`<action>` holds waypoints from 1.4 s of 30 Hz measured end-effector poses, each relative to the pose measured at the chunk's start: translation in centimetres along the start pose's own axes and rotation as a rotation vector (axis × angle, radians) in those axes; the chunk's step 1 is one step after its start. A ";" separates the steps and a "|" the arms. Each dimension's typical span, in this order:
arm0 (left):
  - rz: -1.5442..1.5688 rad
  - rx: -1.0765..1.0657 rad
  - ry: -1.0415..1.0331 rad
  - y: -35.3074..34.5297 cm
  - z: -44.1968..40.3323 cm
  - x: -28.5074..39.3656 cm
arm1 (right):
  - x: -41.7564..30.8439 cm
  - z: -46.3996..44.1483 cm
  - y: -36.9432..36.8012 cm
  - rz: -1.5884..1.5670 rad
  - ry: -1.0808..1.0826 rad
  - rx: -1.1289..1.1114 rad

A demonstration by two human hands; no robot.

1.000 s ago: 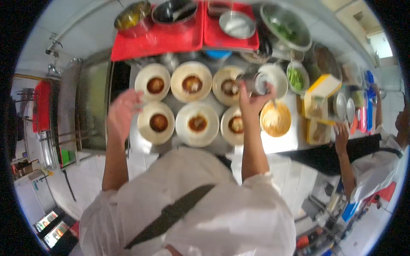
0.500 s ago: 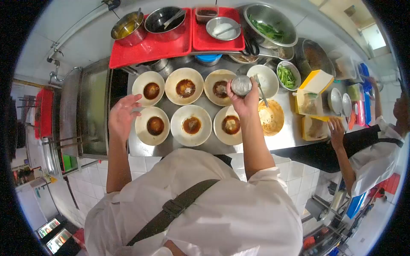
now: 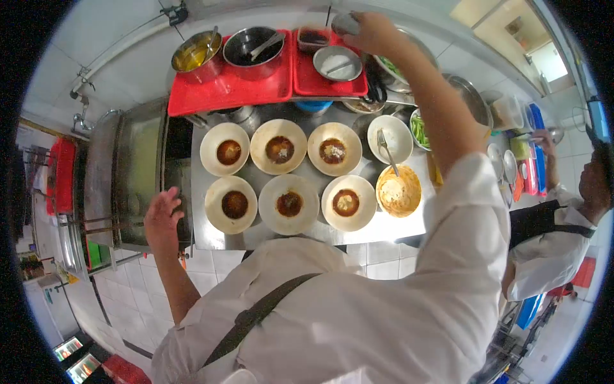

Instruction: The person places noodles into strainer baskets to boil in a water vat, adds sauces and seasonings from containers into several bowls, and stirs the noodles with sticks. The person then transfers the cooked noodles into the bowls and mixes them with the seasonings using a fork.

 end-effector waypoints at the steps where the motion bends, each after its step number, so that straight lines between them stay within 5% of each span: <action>1: 0.066 -0.015 -0.023 0.2 0.4 0.3 | 0.3 -1.6 -1.5 0.188 0.055 -0.010; 4: -0.025 0.068 0.003 1.3 1.8 0.7 | 1.1 -4.8 -5.2 0.295 -0.010 -0.177; 8: 0.022 0.041 -0.065 1.3 3.3 1.3 | 1.5 -5.6 -5.6 0.027 0.112 -0.066; 9: 0.003 0.045 -0.075 1.0 3.7 1.5 | 2.0 -5.1 -5.1 0.019 -0.031 -0.112; 12: -0.029 0.054 -0.095 -0.3 4.6 1.6 | 0.1 1.6 4.7 -0.349 0.115 0.392; 14: -0.035 0.065 -0.107 -0.5 5.1 1.1 | 2.5 8.6 10.0 -0.507 -0.046 0.562; 16: -0.092 -0.066 0.056 -1.1 4.9 -1.4 | 7.5 16.6 12.2 -0.556 -0.603 0.578; 18: -0.200 -0.287 0.294 -3.2 5.6 -4.8 | 16.8 21.4 5.7 -0.429 -0.847 0.736; 20: -0.274 -0.380 0.435 -7.8 6.6 -5.6 | 19.1 22.6 -1.9 -1.054 -1.105 0.452; 24: -0.484 -0.635 0.565 -16.7 8.3 -6.0 | 17.6 19.9 -10.9 -1.930 -0.895 0.201; 28: -0.504 -0.732 0.559 -20.1 8.8 -5.9 | 15.0 22.2 -9.2 -1.803 -0.879 0.616; 33: -0.592 -0.734 0.529 -22.0 9.0 -4.1 | 14.2 19.9 -7.3 -1.864 -0.794 0.481; 38: -0.588 -0.651 0.430 -21.6 9.9 -3.1 | 13.8 20.1 -5.1 -1.503 -0.813 0.181; 42: -0.539 -0.682 0.419 -20.7 12.5 -3.1 | 11.9 22.5 -4.2 -1.389 -0.817 0.187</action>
Point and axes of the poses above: each hand's wrist, its own z-axis away from the middle knuckle, its own y-axis out of the back of the hand, x = y × z, the point moved 9 cm from there along -z, towards the middle knuckle, and after that the axes turned 6 degrees about -z, right-handed, at the moved point
